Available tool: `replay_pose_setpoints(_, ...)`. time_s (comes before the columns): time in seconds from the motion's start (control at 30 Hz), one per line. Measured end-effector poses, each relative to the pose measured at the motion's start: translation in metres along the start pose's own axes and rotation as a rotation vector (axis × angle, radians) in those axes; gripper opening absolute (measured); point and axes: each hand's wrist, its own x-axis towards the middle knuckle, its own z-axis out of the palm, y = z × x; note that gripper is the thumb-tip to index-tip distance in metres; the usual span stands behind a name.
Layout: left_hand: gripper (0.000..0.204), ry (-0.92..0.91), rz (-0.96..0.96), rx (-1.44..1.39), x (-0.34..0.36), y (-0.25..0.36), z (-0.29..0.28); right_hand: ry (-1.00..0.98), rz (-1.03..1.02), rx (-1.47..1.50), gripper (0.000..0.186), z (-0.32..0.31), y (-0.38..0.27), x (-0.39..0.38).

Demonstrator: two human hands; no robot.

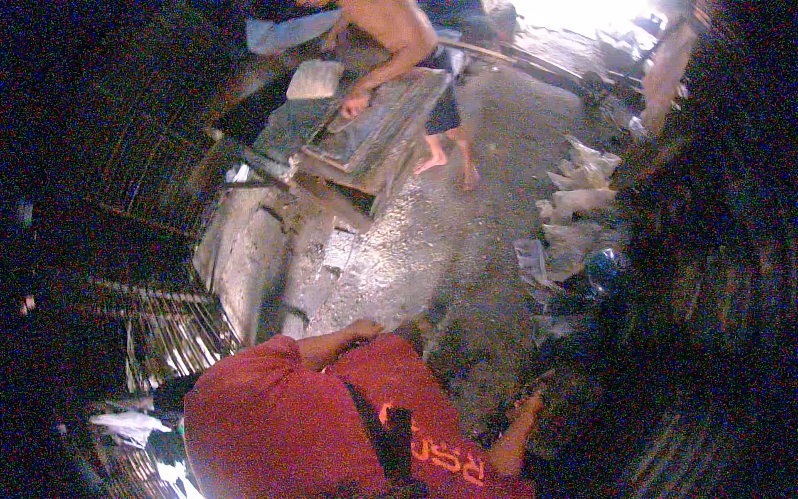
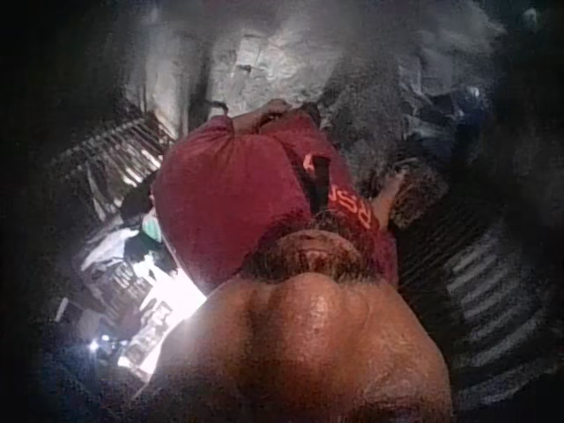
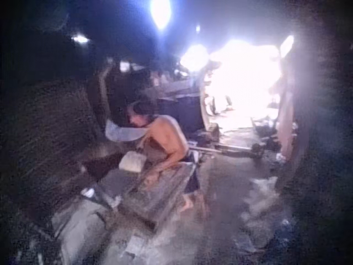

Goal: The person uses a wooden float to smooth wet concrete inside a rectangular metal frame held by a coworker. The person repeatedly levels the surface and then places the filled frame onto a nearby rack.

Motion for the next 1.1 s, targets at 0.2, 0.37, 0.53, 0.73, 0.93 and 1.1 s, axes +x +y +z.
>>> replay_pose_setpoints(0.2,0.051,0.265,-0.116,-0.263,-0.020,-0.031,-0.071,-0.116,-0.268,-0.229,0.057,0.151,0.084,-0.006)
replay_pose_setpoints(0.37,0.048,0.704,0.065,-0.276,0.030,-0.098,-0.144,-0.159,-0.368,-0.490,0.049,0.236,0.109,-0.051)
replay_pose_setpoints(0.53,0.045,0.817,0.184,-0.785,0.051,-0.096,-0.308,-0.062,-0.450,-0.539,0.045,0.276,0.103,-0.103)
replay_pose_setpoints(0.73,0.050,1.133,0.529,-0.772,0.040,-0.098,-0.462,0.031,-0.571,-0.628,0.053,0.349,0.096,-0.207)
replay_pose_setpoints(0.93,0.056,1.157,0.273,-0.582,0.046,-0.076,-0.538,-0.104,-0.623,-0.547,0.048,0.425,0.057,-0.232)
replay_pose_setpoints(1.1,0.054,1.071,0.221,-0.486,0.083,-0.083,-0.568,-0.128,-1.521,-0.536,0.037,0.552,-0.008,-0.208)
